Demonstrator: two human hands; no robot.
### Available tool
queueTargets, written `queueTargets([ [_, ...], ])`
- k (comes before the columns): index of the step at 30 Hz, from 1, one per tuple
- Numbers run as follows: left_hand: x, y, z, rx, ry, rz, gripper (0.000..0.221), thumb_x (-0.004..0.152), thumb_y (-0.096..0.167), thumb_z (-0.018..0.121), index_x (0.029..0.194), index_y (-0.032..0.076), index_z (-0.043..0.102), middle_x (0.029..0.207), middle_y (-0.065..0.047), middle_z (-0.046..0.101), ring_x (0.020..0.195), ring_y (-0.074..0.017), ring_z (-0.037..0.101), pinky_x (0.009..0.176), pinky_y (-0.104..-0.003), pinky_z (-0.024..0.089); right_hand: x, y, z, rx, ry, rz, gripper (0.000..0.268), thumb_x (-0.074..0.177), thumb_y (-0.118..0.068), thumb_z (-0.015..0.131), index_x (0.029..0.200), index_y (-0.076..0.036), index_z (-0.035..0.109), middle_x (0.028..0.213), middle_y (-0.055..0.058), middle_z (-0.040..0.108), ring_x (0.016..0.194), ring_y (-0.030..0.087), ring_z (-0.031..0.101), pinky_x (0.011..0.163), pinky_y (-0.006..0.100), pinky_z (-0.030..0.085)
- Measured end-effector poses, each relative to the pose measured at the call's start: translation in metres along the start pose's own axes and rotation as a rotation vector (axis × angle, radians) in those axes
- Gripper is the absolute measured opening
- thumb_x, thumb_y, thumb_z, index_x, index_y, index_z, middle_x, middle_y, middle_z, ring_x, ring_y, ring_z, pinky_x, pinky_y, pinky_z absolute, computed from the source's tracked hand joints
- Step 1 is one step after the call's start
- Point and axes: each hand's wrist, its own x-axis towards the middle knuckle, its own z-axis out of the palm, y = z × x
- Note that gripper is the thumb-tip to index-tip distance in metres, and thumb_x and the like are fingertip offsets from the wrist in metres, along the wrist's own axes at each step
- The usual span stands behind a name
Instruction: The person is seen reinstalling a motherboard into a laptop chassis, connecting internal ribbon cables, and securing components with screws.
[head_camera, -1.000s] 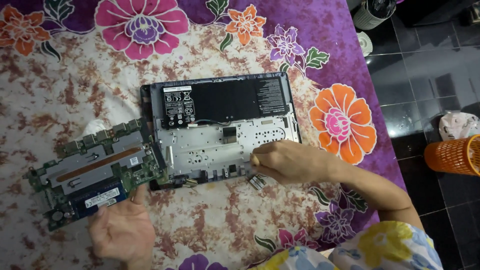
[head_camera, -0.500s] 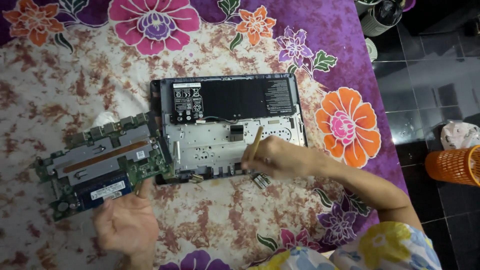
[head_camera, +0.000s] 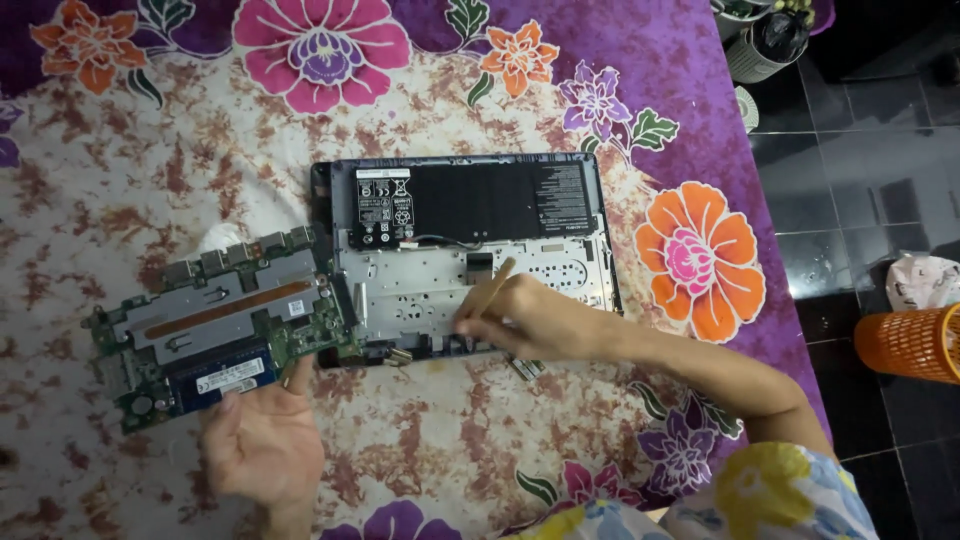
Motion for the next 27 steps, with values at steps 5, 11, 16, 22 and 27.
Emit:
queueTargets([
  [5, -0.003, 0.000, -0.003, -0.006, 0.027, -0.011, 0.026, 0.103, 0.022, 0.055, 0.113, 0.016, 0.078, 0.089, -0.010, 0.074, 0.086, -0.0176, 0.074, 0.114, -0.054, 0.053, 0.011, 0.000, 0.007, -0.018, 0.023, -0.061, 0.009, 0.094, 0.002, 0.063, 0.094, 0.004, 0.071, 0.091, 0.017, 0.078, 0.054, 0.016, 0.070, 0.040, 0.020, 0.060],
  [11, 0.000, 0.005, 0.006, 0.006, 0.066, -0.030, 0.027, 0.099, 0.020, 0.052, 0.087, 0.013, 0.075, 0.081, -0.009, 0.073, 0.080, -0.0173, 0.074, 0.112, -0.053, 0.053, 0.023, -0.003, 0.012, -0.110, 0.168, -0.106, 0.011, 0.088, 0.009, 0.064, 0.088, 0.006, 0.075, 0.098, 0.018, 0.077, 0.055, 0.017, 0.067, 0.042, 0.021, 0.057],
  [16, -0.010, 0.004, -0.011, -0.027, 0.168, -0.078, 0.023, 0.100, 0.018, 0.054, 0.101, 0.020, 0.077, 0.081, -0.008, 0.071, 0.076, -0.0173, 0.070, 0.112, -0.059, 0.049, 0.031, -0.001, 0.017, -0.040, 0.090, -0.135, 0.012, 0.090, 0.007, 0.063, 0.093, 0.006, 0.074, 0.094, 0.018, 0.078, 0.054, 0.016, 0.068, 0.040, 0.019, 0.057],
  [22, 0.000, 0.000, 0.003, -0.055, 0.112, -0.051, 0.020, 0.098, 0.019, 0.059, 0.086, 0.013, 0.074, 0.079, -0.008, 0.073, 0.075, -0.0156, 0.072, 0.110, -0.054, 0.051, 0.050, 0.003, 0.028, 0.004, 0.039, -0.170, 0.010, 0.095, 0.001, 0.062, 0.093, 0.005, 0.071, 0.091, 0.019, 0.078, 0.050, 0.015, 0.069, 0.037, 0.019, 0.055],
  [27, 0.001, 0.001, 0.004, -0.036, 0.105, -0.043, 0.021, 0.099, 0.020, 0.059, 0.087, 0.014, 0.075, 0.078, -0.008, 0.073, 0.075, -0.0153, 0.073, 0.108, -0.052, 0.053, 0.062, -0.008, 0.035, 0.036, -0.047, -0.280, 0.009, 0.091, 0.001, 0.065, 0.090, 0.005, 0.073, 0.106, 0.017, 0.076, 0.084, 0.025, 0.076, 0.076, 0.030, 0.069],
])
